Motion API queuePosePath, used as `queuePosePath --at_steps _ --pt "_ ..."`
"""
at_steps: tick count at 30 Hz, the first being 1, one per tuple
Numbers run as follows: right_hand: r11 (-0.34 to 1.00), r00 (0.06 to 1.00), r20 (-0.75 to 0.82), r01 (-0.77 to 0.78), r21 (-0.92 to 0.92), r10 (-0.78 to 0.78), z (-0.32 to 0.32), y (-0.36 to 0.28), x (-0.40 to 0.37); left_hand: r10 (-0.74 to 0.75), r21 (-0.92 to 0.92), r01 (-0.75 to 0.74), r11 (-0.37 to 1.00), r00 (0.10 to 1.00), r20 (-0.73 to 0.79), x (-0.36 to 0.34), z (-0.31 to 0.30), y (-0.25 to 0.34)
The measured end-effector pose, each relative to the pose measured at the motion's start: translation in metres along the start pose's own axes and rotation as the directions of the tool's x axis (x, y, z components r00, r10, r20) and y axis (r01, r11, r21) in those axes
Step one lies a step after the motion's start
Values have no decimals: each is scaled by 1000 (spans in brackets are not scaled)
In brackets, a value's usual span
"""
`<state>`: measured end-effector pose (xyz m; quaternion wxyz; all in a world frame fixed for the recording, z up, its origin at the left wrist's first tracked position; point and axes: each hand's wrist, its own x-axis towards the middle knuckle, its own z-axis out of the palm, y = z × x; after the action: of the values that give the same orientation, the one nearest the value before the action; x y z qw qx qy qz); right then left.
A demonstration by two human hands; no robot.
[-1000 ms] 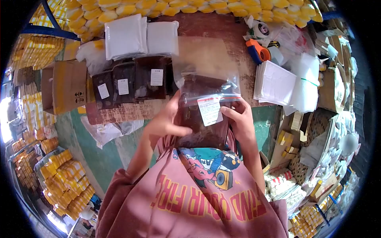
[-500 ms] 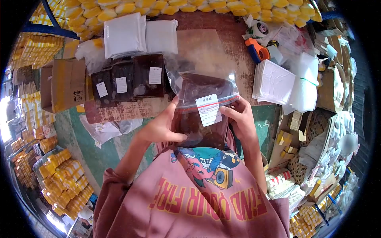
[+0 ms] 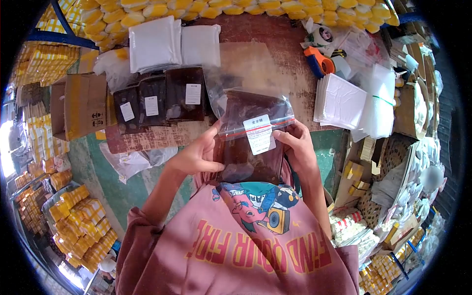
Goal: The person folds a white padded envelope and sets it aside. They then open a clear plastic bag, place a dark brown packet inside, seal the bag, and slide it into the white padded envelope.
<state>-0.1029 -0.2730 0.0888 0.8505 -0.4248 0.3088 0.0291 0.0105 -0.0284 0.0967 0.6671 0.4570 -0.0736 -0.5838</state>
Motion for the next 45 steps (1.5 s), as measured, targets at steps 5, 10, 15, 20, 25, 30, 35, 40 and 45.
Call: queuePosePath --at_steps 5,10,15,20,25,30,35,40,45 --pt "1000 1000 7 -19 1 19 1 -1 3 98 -116 -82 990 986 137 8 -5 -8" --pt "999 1000 7 -9 -31 9 4 -4 4 40 -83 -33 996 996 74 3 -4 -7" --pt "998 1000 -13 -19 -66 18 3 -1 6 177 193 -175 966 984 5 10 7 -16" --pt "999 999 -29 -26 -46 25 5 -2 3 161 265 -138 954 985 -66 14 19 -11" --pt "999 999 -43 -34 -24 33 2 3 1 182 268 -161 950 982 -54 15 21 -10" --pt "1000 999 -49 -22 -7 21 2 4 -2 216 271 -198 942 976 -40 15 20 -13" --pt "1000 998 -51 -31 3 31 2 6 -5 145 175 -117 978 977 -157 17 25 -19" --pt "1000 999 -43 -23 16 24 0 10 -8 200 240 -155 958 964 -176 20 27 -25" --pt "1000 999 -29 -20 23 21 -1 12 -10 251 547 -143 825 959 -129 11 30 -18"
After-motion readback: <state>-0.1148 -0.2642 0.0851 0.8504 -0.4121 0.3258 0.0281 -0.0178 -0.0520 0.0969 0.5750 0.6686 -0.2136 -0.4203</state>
